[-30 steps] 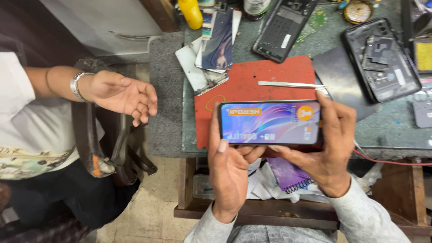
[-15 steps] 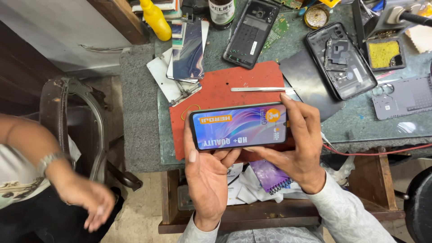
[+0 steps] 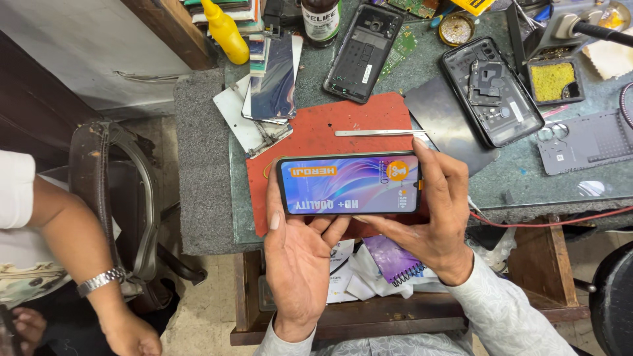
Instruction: The person uses a screwdriver and tweezers to remove screws and small parts from the back of a smartphone. They then flip the phone over, press the power button to turn it on, and inspect the screen and edges.
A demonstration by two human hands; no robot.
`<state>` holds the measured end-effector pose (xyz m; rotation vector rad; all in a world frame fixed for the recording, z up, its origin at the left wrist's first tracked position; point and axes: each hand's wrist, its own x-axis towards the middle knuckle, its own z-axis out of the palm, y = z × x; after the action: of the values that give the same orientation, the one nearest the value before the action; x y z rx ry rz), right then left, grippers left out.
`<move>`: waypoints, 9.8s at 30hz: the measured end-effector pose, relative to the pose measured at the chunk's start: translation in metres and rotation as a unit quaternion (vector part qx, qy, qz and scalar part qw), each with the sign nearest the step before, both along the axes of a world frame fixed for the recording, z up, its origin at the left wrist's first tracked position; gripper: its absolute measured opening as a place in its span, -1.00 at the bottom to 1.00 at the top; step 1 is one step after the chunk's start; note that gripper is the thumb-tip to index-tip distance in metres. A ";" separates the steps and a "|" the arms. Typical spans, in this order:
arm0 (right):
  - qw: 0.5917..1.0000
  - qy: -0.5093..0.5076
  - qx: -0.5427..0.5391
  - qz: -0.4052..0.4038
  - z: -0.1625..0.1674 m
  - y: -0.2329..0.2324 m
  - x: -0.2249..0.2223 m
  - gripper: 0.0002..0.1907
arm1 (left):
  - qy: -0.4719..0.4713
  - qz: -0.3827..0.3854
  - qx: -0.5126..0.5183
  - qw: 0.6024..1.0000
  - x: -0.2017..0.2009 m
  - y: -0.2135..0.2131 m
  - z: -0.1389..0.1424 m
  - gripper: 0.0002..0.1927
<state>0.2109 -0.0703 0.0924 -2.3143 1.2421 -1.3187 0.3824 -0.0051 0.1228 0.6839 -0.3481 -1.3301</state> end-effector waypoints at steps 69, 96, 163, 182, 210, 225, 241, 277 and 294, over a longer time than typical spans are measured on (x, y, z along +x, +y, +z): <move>0.932 0.001 0.270 0.242 0.087 -0.087 0.002 0.01 | 0.018 -0.081 0.016 0.996 0.017 -0.008 -0.014 -0.38; 0.929 -0.015 0.298 0.219 0.087 -0.085 -0.002 -0.01 | -0.115 -0.086 -0.017 0.989 0.015 -0.010 -0.012 -0.03; 0.987 0.047 0.128 0.080 0.070 -0.009 0.000 -0.77 | -0.178 0.002 0.004 0.984 0.053 -0.035 0.008 0.03; 0.887 0.403 -0.070 0.215 0.067 -0.178 0.035 -0.29 | -0.314 0.113 -0.040 0.942 0.060 -0.042 -0.022 0.04; 0.878 0.385 0.068 0.277 0.069 -0.251 0.079 -0.28 | -0.302 0.098 -0.052 0.947 0.087 -0.088 -0.044 0.15; 0.986 0.092 0.098 0.095 0.034 -0.327 0.001 -0.86 | -0.368 0.114 -0.005 0.923 0.050 -0.106 -0.061 0.12; 0.970 0.066 0.201 0.117 -0.010 -0.367 0.043 -0.88 | -0.369 0.140 0.004 0.919 0.024 -0.115 -0.061 0.15; 0.945 0.318 0.063 0.041 0.031 -0.369 -0.031 -0.71 | -0.388 0.085 0.034 0.917 0.053 -0.123 -0.064 0.15; 0.886 0.463 0.030 -0.013 0.041 -0.376 -0.042 -0.87 | -0.408 0.058 0.055 0.909 0.071 -0.127 -0.073 0.17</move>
<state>0.1693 -0.4461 0.1330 -2.9699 1.4747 -0.0711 0.4538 -0.1326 0.0503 1.3303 -0.8919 -0.8959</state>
